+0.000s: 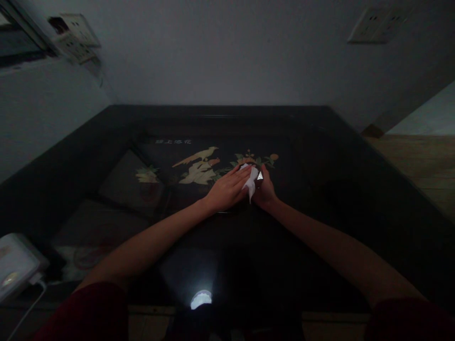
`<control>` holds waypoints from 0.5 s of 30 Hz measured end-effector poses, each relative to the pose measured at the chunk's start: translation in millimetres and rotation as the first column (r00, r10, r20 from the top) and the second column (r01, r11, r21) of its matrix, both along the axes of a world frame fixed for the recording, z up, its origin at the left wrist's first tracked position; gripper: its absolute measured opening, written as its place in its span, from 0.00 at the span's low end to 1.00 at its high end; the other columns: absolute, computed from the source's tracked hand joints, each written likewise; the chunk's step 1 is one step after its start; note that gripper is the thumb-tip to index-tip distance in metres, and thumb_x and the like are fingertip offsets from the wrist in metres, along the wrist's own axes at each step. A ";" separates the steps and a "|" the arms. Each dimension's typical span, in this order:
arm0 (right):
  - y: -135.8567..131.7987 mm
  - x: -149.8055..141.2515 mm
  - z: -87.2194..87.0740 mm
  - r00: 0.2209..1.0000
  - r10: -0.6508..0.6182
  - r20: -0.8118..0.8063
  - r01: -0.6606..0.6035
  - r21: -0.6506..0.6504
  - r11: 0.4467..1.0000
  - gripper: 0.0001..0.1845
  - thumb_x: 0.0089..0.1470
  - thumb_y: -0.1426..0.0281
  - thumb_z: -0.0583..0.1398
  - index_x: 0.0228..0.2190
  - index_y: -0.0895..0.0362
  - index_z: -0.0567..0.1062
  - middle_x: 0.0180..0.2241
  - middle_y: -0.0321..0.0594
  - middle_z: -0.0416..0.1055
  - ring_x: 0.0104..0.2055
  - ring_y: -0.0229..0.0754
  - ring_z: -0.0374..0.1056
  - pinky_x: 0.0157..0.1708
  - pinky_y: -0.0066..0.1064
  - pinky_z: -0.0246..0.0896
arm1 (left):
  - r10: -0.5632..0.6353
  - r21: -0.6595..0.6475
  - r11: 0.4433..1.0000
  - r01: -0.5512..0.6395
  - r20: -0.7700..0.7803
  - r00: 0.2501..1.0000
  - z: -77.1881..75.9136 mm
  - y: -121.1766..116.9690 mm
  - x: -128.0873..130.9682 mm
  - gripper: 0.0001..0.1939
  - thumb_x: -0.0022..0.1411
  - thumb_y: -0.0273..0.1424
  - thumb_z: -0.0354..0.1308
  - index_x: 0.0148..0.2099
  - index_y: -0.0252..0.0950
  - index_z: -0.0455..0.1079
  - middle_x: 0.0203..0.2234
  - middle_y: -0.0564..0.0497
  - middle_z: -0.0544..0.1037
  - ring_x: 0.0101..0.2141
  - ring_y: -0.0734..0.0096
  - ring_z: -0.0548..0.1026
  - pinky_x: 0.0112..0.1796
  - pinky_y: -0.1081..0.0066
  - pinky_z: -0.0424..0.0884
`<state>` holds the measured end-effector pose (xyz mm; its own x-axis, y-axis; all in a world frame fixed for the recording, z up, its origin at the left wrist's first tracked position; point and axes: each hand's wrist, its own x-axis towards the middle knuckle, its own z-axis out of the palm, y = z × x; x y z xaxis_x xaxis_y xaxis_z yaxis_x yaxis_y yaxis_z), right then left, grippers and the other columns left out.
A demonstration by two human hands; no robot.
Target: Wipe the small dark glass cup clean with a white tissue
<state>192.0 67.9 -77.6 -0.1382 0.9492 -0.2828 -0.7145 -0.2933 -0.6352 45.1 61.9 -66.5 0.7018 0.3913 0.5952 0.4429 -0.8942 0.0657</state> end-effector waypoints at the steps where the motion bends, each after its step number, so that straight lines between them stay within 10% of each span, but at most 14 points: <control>1: 0.0 -0.2 0.1 1.000 0.004 0.000 -0.004 0.008 1.000 0.20 0.57 0.56 0.49 0.31 0.53 0.75 0.32 0.39 0.78 0.47 0.45 0.71 0.48 0.37 0.66 | 0.027 -0.009 1.000 -0.027 0.000 1.000 -0.4 1.2 -0.4 0.22 0.66 0.30 0.44 0.60 0.29 0.57 0.57 0.36 0.66 0.60 0.59 0.59 0.59 0.52 0.59; 15: -0.4 1.6 -4.4 0.999 -0.031 0.032 0.030 0.028 0.999 0.19 0.55 0.54 0.51 0.30 0.51 0.76 0.31 0.35 0.78 0.43 0.44 0.72 0.47 0.37 0.66 | -0.027 -0.031 0.999 0.030 0.098 0.995 -2.3 1.7 -7.5 0.20 0.66 0.30 0.43 0.58 0.31 0.60 0.55 0.39 0.69 0.58 0.62 0.64 0.57 0.54 0.63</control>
